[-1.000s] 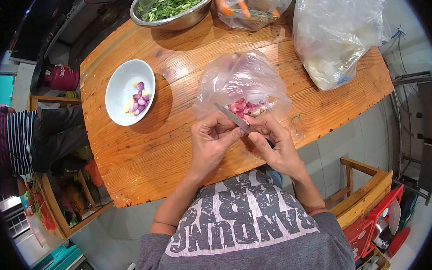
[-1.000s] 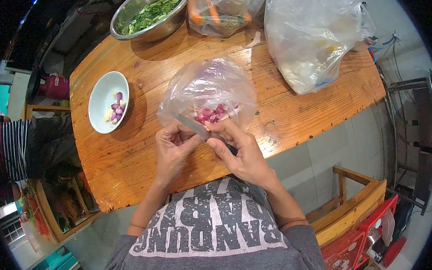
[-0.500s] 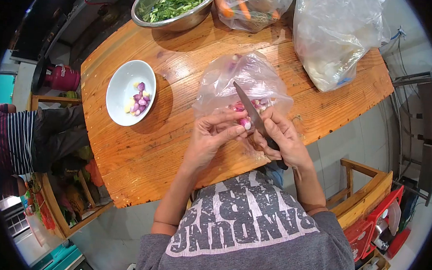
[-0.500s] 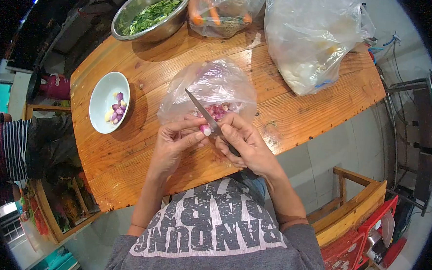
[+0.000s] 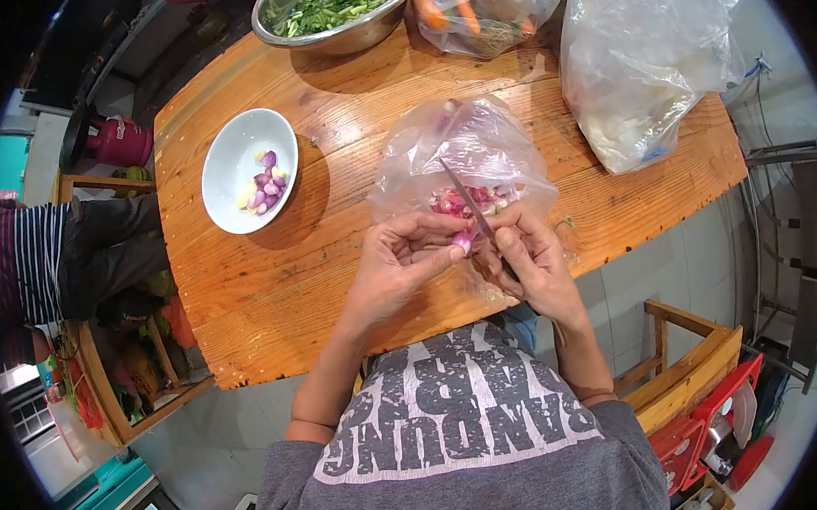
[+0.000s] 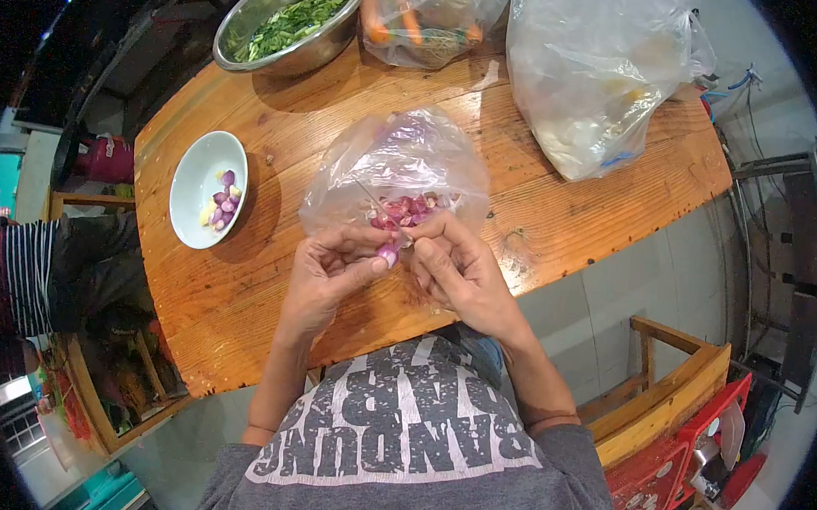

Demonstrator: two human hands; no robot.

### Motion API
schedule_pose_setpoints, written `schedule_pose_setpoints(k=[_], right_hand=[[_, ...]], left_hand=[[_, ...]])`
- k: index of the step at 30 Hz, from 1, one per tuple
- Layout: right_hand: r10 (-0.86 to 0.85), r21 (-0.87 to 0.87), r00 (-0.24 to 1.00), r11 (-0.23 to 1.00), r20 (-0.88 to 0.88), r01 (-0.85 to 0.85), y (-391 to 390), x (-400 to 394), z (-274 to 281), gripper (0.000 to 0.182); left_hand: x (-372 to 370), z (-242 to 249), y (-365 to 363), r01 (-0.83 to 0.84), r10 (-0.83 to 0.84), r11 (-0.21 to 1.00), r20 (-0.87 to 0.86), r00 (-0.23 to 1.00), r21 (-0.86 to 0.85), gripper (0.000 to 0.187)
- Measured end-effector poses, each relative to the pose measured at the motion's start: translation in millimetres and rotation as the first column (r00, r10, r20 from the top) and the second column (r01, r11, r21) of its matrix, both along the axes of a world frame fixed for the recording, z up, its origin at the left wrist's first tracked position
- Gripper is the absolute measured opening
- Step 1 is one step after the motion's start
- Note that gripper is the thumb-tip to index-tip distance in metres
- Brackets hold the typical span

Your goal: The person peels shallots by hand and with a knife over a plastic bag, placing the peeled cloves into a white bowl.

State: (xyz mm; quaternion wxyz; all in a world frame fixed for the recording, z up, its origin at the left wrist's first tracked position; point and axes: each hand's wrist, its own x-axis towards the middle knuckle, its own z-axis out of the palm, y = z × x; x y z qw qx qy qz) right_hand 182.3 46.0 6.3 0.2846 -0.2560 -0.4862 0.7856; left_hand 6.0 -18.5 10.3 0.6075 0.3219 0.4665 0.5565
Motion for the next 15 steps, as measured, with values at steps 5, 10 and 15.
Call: schedule_pose_setpoints(k=[5,10,15], right_hand=[[-0.009,-0.016,0.998,1.0,0.068,0.01,3,3,3,0.02],[-0.02,-0.005,0.994,1.0,0.109,0.021,4,0,3,0.022],[-0.082,0.008,0.988,0.997,0.131,0.082,3,-4,4,0.024]], left_hand=[[0,1,-3,-0.005,0.005,1.0,0.06,0.998,0.011,0.031],[-1,-4,-6,-0.002,0.002,1.0,0.157,0.988,0.002,0.032],[0,-3,-6,-0.019,0.025,0.999,0.195,0.98,-0.034,0.03]])
